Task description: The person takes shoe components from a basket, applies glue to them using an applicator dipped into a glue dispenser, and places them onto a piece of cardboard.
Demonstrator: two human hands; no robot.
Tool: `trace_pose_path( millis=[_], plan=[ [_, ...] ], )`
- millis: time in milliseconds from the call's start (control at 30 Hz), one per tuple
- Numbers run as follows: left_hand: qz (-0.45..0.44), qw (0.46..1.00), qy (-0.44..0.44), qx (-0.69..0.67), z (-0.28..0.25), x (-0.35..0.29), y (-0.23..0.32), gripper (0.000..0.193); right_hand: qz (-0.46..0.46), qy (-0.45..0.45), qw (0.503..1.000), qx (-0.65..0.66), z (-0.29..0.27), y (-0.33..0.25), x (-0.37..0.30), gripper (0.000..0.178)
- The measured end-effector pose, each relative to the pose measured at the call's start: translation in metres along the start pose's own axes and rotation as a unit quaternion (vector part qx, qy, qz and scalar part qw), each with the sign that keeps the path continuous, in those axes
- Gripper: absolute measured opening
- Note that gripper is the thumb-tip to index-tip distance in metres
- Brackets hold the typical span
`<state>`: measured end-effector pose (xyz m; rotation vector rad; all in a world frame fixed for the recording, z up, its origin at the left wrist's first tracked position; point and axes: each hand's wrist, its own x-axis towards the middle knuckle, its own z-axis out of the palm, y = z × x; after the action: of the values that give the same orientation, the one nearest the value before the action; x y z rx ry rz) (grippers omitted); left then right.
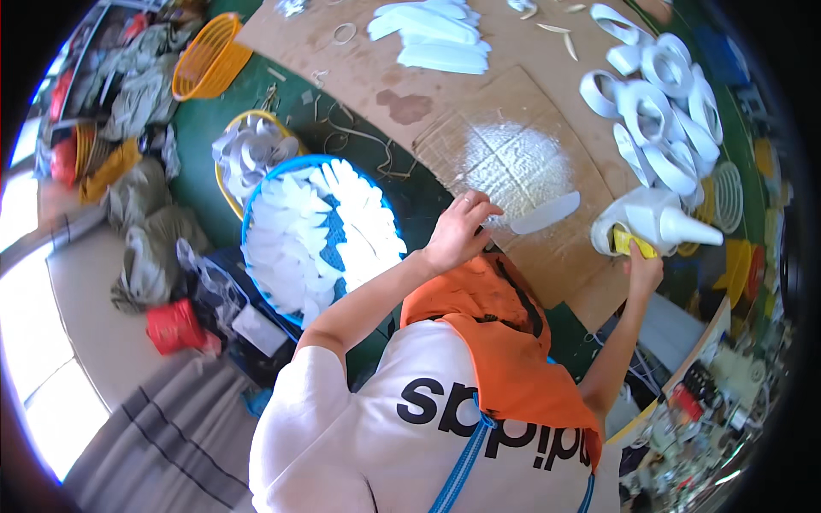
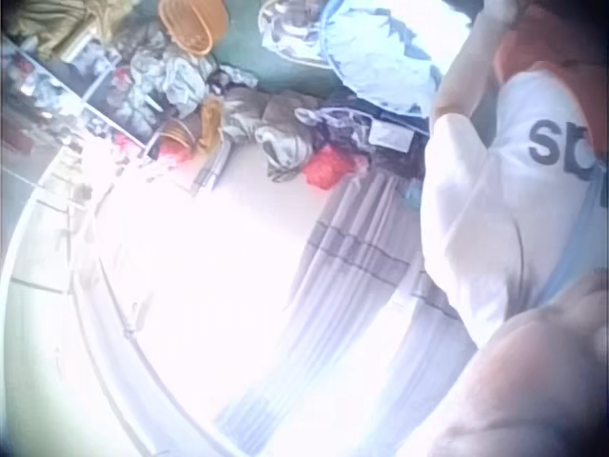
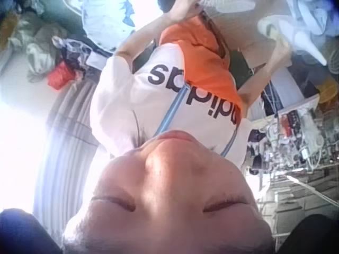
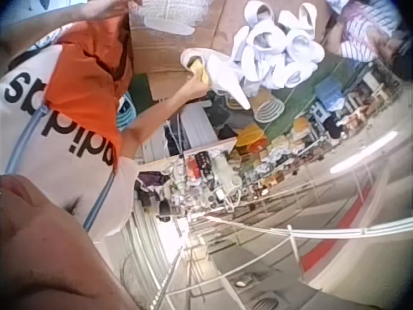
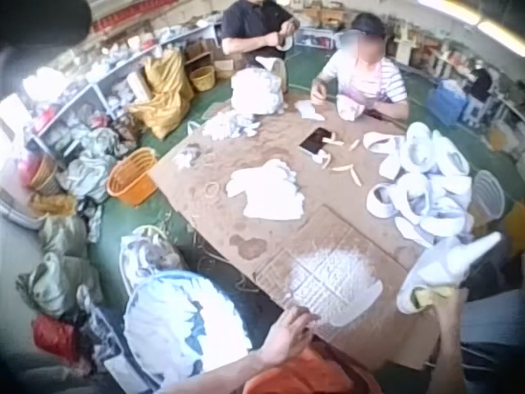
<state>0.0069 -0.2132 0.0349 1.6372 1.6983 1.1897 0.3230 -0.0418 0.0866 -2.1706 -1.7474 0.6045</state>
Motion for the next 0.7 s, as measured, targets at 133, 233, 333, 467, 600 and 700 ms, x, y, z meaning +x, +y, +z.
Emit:
trace_pose_path(
  millis=[133, 233, 333, 467, 600, 700],
  plan=[
    [0.090, 0.987, -0.041, 0.127, 0.008, -0.013, -0.006, 0.035, -0.014, -0.036, 0.974, -0.223, -0.008, -0.021, 0.003, 0.056],
    [0.174, 0.939, -0.065, 0.289, 0.060, 0.000, -0.018, 0.029, 0.032, -0.091, 0.977, -0.193, -0.021, -0.025, -0.005, 0.071],
    [0.193, 0.918, -0.091, 0.334, 0.086, 0.018, -0.019, 0.019, 0.061, -0.058, 0.992, -0.093, -0.032, -0.005, -0.020, 0.068],
    [0.215, 0.934, -0.087, 0.271, 0.083, 0.022, -0.020, 0.011, -0.043, -0.002, 0.999, -0.019, -0.026, -0.025, -0.048, 0.059],
    [0.077, 0.988, -0.007, 0.133, 0.063, 0.021, -0.015, 0.006, -0.169, -0.012, 0.980, 0.103, 0.017, -0.072, -0.048, 0.045],
    [-0.167, 0.973, 0.155, 0.041, 0.020, -0.001, -0.022, 0.006, -0.272, -0.083, 0.937, 0.202, 0.083, -0.128, -0.013, 0.035]
  ],
)
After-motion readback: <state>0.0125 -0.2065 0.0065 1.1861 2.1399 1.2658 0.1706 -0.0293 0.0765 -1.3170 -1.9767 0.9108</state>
